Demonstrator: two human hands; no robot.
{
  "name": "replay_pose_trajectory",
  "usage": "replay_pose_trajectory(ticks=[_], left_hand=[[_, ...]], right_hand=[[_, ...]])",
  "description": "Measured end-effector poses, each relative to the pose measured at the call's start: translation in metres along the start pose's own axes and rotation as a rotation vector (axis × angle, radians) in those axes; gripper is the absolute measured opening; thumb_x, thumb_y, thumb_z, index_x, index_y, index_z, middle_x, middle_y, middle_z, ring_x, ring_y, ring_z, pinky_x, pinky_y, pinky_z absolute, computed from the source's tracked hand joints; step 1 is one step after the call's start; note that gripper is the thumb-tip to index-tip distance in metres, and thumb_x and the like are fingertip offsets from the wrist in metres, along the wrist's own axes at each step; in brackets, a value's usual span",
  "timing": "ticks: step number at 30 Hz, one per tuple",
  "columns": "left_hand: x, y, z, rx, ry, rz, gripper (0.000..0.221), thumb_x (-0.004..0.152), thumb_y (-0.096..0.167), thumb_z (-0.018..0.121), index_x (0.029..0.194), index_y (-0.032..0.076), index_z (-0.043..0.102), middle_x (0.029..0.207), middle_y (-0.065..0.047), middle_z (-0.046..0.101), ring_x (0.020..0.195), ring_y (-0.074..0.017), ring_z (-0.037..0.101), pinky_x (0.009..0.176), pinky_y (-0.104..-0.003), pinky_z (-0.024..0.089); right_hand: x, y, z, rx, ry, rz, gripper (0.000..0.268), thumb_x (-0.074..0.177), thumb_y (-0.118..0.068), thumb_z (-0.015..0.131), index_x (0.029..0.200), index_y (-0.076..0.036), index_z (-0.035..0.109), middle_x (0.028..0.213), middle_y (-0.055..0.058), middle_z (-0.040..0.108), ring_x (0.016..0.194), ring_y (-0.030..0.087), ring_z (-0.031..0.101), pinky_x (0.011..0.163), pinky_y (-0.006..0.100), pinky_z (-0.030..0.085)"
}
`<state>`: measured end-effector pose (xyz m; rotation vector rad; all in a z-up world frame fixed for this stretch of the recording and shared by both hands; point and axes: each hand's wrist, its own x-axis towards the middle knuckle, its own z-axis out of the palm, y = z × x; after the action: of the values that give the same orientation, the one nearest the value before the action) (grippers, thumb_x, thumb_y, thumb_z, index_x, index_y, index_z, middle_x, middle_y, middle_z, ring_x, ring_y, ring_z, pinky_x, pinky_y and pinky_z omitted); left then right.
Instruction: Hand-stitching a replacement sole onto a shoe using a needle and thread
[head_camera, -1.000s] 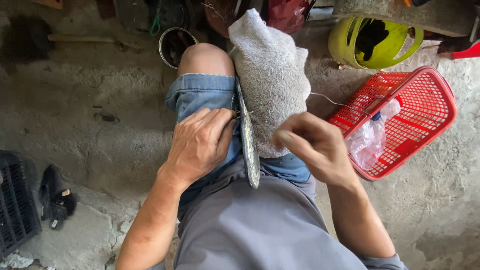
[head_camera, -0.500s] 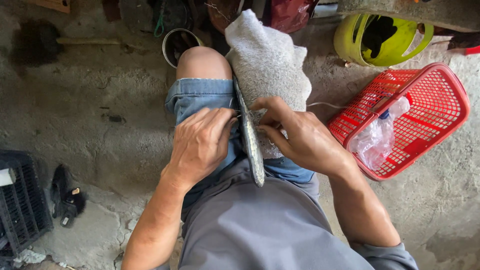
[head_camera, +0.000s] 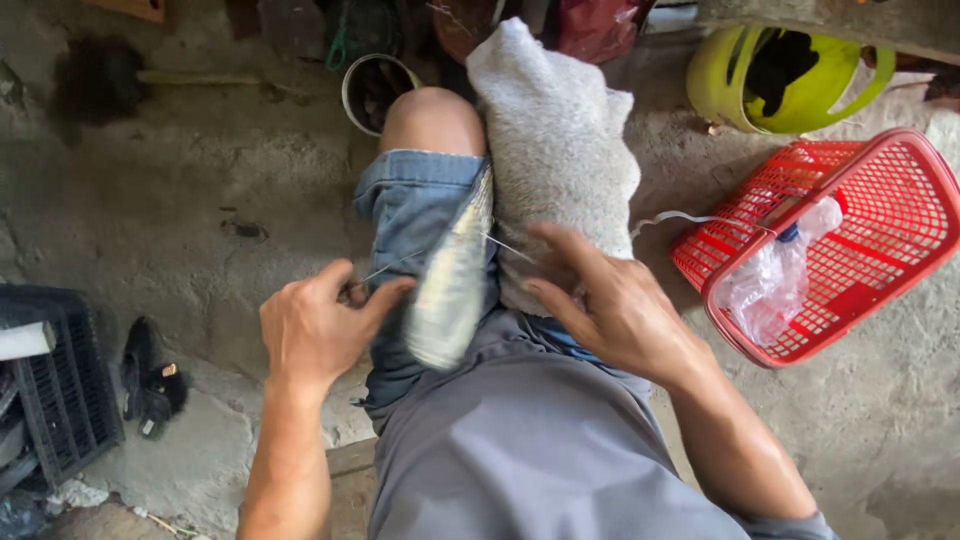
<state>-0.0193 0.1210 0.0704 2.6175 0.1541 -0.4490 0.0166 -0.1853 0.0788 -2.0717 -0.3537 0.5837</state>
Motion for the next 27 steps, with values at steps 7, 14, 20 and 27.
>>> replay_pose_trajectory(ticks=[7, 14, 20, 27], left_hand=[[-0.003, 0.034, 0.019, -0.177, 0.052, 0.096, 0.06, 0.076, 0.066, 0.083, 0.071, 0.012, 0.056, 0.057, -0.016, 0.06, 0.063, -0.0414, 0.068, 0.053, -0.048, 0.051], [0.005, 0.064, 0.043, -0.588, 0.074, 0.18, 0.05, 0.078, 0.056, 0.083, 0.078, 0.014, 0.057, 0.052, -0.008, 0.049, 0.053, -0.0307, 0.061, 0.053, -0.038, 0.049], [0.011, 0.054, 0.037, -1.035, 0.013, 0.04, 0.028, 0.088, 0.043, 0.081, 0.081, 0.02, 0.068, 0.052, 0.003, 0.053, 0.05, -0.0052, 0.049, 0.048, -0.02, 0.045], [0.001, 0.045, 0.028, -0.906, 0.161, 0.22, 0.016, 0.097, 0.025, 0.073, 0.097, 0.011, 0.065, 0.085, 0.002, 0.067, 0.074, -0.0086, 0.06, 0.074, -0.025, 0.052]], right_hand=[[-0.028, -0.011, -0.006, 0.125, 0.088, -0.024, 0.017, 0.093, -0.009, 0.066, 0.107, -0.008, 0.077, 0.066, 0.014, 0.073, 0.056, 0.035, 0.073, 0.052, 0.038, 0.057], [-0.056, 0.011, 0.001, 0.541, 0.365, -0.136, 0.024, 0.089, -0.017, 0.064, 0.085, 0.005, 0.073, 0.082, 0.021, 0.057, 0.067, 0.023, 0.059, 0.058, 0.029, 0.054], [-0.034, -0.019, 0.03, 0.607, 0.326, -0.321, 0.054, 0.083, -0.041, 0.071, 0.109, 0.003, 0.052, 0.132, 0.031, 0.049, 0.076, 0.029, 0.063, 0.06, 0.036, 0.052], [-0.026, -0.032, 0.05, -0.321, 0.266, -0.029, 0.066, 0.098, -0.017, 0.056, 0.158, -0.005, 0.032, 0.163, 0.019, 0.038, 0.149, 0.037, 0.046, 0.092, 0.05, 0.06]])
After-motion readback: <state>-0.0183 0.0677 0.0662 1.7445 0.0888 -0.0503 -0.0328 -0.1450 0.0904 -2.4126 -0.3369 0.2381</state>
